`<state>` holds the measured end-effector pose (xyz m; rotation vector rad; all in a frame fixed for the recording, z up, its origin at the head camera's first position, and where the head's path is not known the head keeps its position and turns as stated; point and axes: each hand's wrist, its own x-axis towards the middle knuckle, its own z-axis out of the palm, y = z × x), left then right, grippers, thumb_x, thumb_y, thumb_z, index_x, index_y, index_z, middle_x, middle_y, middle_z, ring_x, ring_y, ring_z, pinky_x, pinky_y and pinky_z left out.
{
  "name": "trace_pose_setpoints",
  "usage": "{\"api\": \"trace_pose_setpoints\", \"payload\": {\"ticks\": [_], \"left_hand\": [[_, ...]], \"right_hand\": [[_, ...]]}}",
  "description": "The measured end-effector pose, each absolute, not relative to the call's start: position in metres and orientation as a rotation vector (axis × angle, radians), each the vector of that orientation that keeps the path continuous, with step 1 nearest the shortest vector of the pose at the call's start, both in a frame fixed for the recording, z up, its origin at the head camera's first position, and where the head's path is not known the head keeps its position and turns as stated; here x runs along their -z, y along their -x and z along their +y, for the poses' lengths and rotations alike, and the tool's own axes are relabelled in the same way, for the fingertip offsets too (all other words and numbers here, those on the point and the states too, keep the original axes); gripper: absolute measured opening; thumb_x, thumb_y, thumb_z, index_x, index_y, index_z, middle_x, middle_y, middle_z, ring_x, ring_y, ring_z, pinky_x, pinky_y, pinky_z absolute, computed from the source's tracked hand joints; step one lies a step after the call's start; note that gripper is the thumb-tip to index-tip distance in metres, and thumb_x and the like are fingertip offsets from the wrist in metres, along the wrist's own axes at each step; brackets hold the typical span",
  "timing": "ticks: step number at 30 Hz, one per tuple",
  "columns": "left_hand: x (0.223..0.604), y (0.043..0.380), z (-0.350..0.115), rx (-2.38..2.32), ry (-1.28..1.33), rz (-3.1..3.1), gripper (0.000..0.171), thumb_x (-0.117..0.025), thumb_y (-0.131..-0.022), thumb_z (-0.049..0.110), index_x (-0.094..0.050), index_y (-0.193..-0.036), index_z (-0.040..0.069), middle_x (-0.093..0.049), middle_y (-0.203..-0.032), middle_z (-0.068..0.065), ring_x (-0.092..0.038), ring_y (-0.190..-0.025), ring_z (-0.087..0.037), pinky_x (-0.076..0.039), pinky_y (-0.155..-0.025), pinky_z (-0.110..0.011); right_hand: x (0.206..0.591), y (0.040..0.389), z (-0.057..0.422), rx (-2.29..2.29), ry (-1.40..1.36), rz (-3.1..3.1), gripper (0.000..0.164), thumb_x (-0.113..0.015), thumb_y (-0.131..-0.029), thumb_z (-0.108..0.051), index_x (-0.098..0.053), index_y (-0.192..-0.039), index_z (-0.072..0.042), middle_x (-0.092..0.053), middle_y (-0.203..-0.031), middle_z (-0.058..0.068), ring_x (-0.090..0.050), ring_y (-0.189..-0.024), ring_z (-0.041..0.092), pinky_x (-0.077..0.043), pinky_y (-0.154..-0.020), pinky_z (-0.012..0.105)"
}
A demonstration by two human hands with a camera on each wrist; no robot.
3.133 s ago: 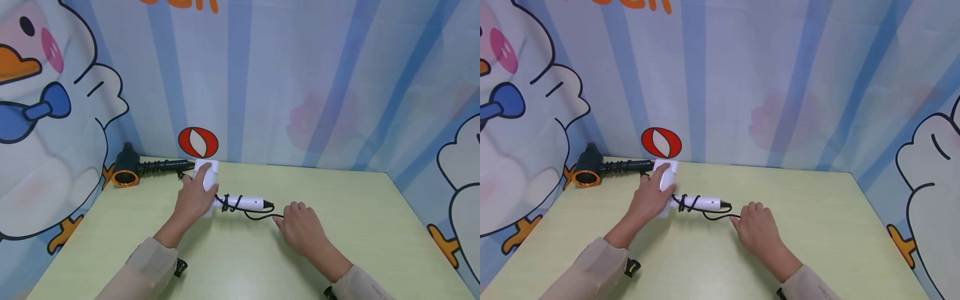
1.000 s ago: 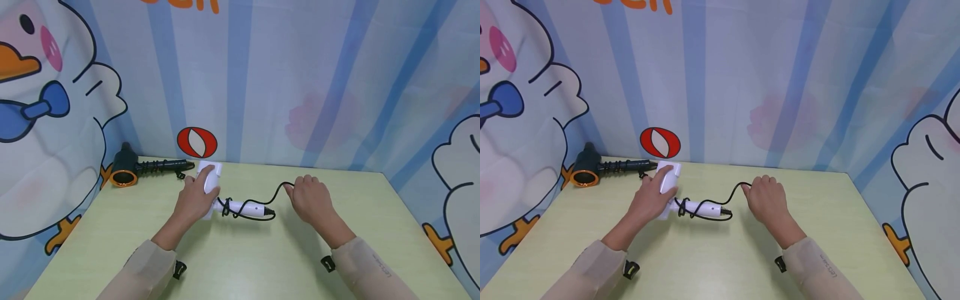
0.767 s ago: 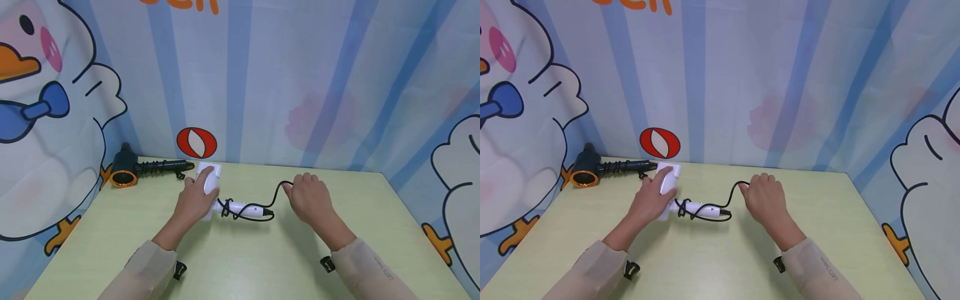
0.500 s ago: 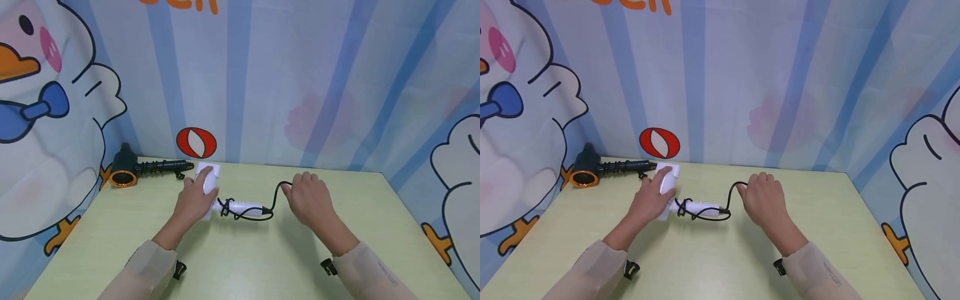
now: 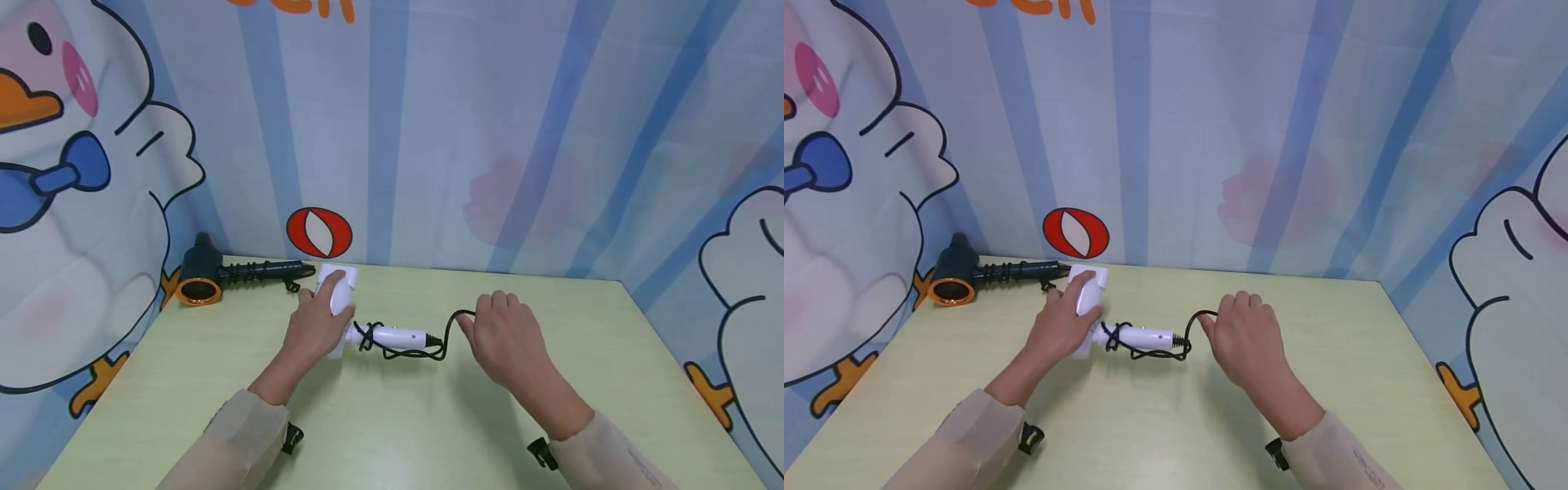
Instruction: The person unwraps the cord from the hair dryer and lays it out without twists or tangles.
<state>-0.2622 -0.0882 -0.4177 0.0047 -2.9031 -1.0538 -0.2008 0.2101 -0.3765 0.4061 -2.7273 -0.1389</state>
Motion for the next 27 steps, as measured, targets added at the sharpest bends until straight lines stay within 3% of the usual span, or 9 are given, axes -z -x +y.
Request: {"api": "trace_pose_setpoints", "payload": {"ticks": [27], "left_hand": [[0.415, 0.264, -0.091, 1.136, -0.076, -2.891, 0.065, -0.059, -0.098, 0.044, -0.03, -0.156, 0.037, -0.044, -0.12, -0.021, -0.06, -0.085, -0.034, -0.052, -0.056, -0.035]], "right_hand": [[0.414, 0.19, 0.211, 0.136, -0.478, -2.747, 0.05, -0.057, -0.103, -0.039, -0.035, -0.07, -0.007, -0.03, -0.066, 0.005, -0.03, -0.058, 0.022, -0.027, -0.052, 0.032]]}}
